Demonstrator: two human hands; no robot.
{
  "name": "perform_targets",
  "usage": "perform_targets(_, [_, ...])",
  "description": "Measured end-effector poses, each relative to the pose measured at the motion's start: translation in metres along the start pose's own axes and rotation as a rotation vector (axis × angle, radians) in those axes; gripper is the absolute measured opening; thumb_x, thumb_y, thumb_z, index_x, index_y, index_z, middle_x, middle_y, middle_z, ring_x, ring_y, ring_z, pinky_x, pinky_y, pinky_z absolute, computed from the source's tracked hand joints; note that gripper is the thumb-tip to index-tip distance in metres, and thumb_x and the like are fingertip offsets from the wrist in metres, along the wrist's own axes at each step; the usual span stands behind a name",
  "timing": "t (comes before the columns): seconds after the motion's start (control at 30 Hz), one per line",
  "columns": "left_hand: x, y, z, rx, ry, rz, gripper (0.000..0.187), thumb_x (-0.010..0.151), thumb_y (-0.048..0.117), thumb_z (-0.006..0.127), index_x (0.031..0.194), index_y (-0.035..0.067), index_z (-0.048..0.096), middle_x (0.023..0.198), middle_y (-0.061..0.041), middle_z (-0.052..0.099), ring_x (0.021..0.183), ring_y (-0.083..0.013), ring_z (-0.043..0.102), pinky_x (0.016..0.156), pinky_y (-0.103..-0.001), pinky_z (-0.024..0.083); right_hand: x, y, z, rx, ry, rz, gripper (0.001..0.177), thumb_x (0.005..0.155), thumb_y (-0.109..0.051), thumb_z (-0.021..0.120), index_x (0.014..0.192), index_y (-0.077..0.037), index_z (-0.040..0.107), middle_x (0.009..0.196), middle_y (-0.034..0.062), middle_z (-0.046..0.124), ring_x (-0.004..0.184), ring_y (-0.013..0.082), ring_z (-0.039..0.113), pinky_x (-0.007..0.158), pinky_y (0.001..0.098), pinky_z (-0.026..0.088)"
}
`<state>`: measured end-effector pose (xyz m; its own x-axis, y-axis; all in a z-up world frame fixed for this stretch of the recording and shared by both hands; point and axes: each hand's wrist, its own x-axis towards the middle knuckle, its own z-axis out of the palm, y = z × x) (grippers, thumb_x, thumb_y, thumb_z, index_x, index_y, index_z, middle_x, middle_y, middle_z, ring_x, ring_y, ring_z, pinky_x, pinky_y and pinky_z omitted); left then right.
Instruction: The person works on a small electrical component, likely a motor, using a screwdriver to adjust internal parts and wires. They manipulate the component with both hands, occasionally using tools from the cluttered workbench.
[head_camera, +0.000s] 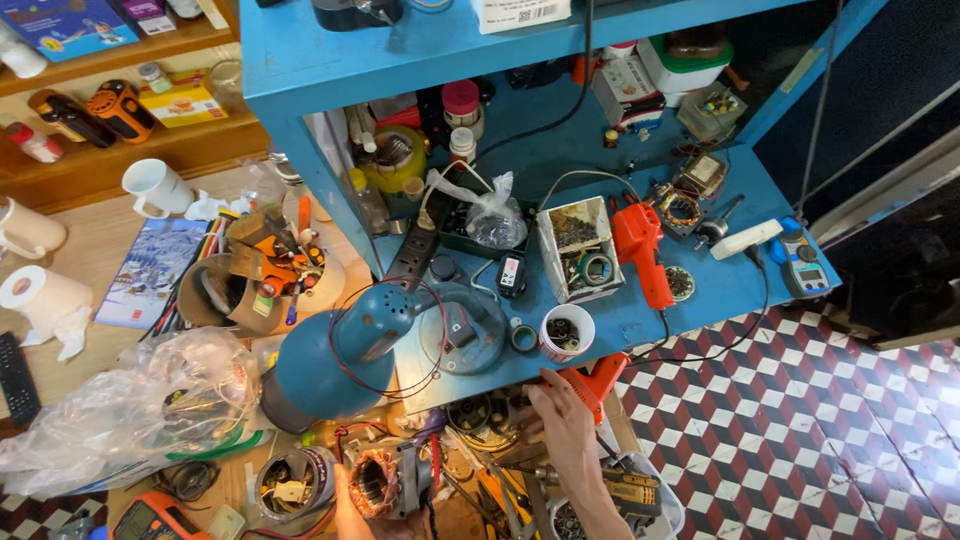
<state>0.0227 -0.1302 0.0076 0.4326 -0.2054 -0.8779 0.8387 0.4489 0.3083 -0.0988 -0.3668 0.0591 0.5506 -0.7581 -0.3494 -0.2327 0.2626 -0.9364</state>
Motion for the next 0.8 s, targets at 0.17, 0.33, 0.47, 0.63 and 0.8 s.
perform_targets(0.17, [-0.013, -0.006, -0.010, 0.009, -0.096, 0.085, 0.078, 0.092, 0.078, 0.035, 0.135, 0.016, 0.055, 0.122, -0.012, 0.066, 0.100, -0.0358, 0.067, 0.080, -0.056, 0.056, 0.031, 0.024, -0.008, -0.367, 0.249, -0.245, 0.036, 0.094, -0.030, 0.068, 0.119, -0.004, 0.070, 0.107, 0.0108, 0.076, 0.097, 0.0201, 0.070, 0.086, 0.0360, 0.053])
perform_targets(0.33, [-0.044, -0.013, -0.019, -0.005, -0.266, 0.185, 0.071, 0.096, 0.074, 0.037, 0.127, 0.014, 0.061, 0.112, -0.011, 0.071, 0.096, -0.0332, 0.069, 0.081, -0.049, 0.057, 0.078, 0.034, -0.020, -0.500, 0.213, -0.499, 0.030, 0.094, -0.024, 0.071, 0.112, 0.000, 0.070, 0.108, 0.0189, 0.070, 0.097, 0.0271, 0.067, 0.086, 0.0393, 0.051])
perform_targets(0.47, [-0.064, -0.011, -0.038, -0.100, -0.276, 0.212, 0.068, 0.095, 0.070, 0.040, 0.125, 0.013, 0.062, 0.113, -0.010, 0.071, 0.098, -0.0303, 0.069, 0.086, -0.049, 0.058, 0.084, 0.040, -0.025, -0.374, 0.089, -0.475, 0.032, 0.098, -0.023, 0.068, 0.116, 0.003, 0.069, 0.104, 0.0141, 0.075, 0.090, 0.0206, 0.067, 0.082, 0.0343, 0.053])
perform_targets(0.63, [-0.078, -0.011, -0.070, -0.208, -0.189, 0.230, 0.066, 0.096, 0.067, 0.043, 0.126, 0.012, 0.062, 0.118, -0.009, 0.070, 0.106, -0.0289, 0.067, 0.090, -0.049, 0.057, 0.055, 0.046, -0.028, -0.298, 0.096, -0.418, 0.033, 0.101, -0.021, 0.065, 0.124, 0.003, 0.068, 0.104, 0.0107, 0.073, 0.092, 0.0144, 0.066, 0.082, 0.0291, 0.053])
perform_targets(0.8, [-0.081, -0.018, -0.106, -0.338, -0.127, 0.210, 0.067, 0.097, 0.068, 0.042, 0.127, 0.011, 0.060, 0.118, -0.010, 0.069, 0.105, -0.0293, 0.067, 0.090, -0.050, 0.058, 0.010, 0.054, -0.015, -0.289, 0.079, -0.180, 0.034, 0.100, -0.023, 0.062, 0.125, -0.001, 0.070, 0.092, 0.0098, 0.072, 0.076, 0.0147, 0.064, 0.071, 0.0293, 0.052])
